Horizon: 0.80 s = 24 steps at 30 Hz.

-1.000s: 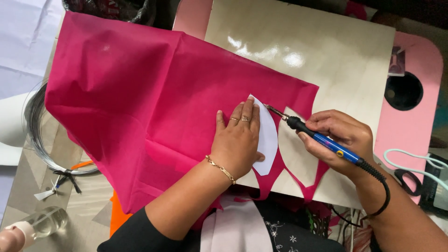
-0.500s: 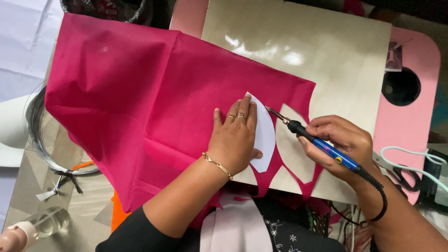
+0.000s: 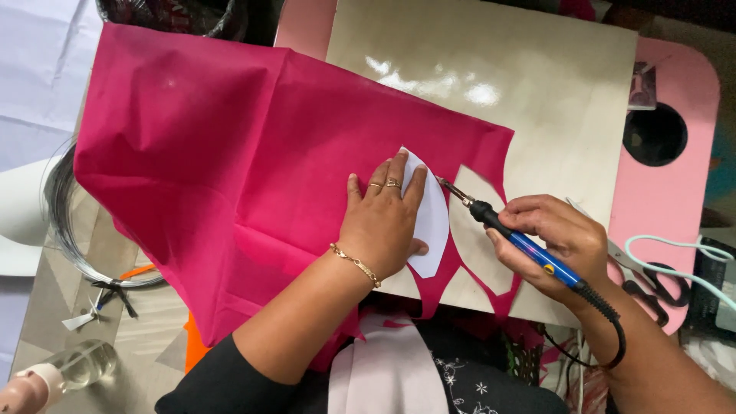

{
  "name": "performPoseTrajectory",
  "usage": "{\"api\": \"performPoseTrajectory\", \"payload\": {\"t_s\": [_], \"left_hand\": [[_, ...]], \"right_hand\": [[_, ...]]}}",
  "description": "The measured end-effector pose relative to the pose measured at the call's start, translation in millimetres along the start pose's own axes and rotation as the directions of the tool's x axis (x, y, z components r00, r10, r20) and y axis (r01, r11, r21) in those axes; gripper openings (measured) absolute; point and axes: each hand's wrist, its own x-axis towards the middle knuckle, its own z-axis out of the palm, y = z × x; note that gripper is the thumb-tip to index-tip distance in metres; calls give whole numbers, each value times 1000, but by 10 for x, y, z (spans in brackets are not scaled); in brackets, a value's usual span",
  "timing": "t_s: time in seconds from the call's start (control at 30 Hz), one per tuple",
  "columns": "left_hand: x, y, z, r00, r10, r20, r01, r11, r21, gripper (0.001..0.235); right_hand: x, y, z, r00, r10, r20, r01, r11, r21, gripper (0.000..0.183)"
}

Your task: The person uses a heat-cutting tool to trace a paper template and cut out leaf-shaped pieces from a pink fabric sheet.

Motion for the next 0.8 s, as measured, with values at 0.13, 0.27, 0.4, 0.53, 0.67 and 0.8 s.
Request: {"api": "performPoseTrajectory", "payload": {"t_s": [0.13,0.27,0.4,0.53,0.67,0.8], "left_hand": [[-3,-1,-22,1000,4,4,-4,1000,-9,111],[-5,-4,-31,1000,3,21,-2,999,-43,111],[-20,-10,-93,998,11,68,-7,999,-51,108],[-29,-33,-27,999,17,35,-14,997,-79,109],[-98,14,-220,998,40,45,-37,998,-57,105],[-130,44,-327,990,29,139,-19,997,-72,99]], "right_hand": [[-16,-53,0,1000,1,-17,-1,1000,-9,14],[-39,-99,-8,1000,3,-15,-3,1000,-9,13],[-77,-142,-12,1000,22,-13,-23,1000,-21,13],[-89,-183,-11,1000,-10,-25,9,999,-34,13],[-89,-234,4,998,13,-57,-15,1000,-22,12],[-100,-243,14,996,44,-74,-44,999,3,10]]}}
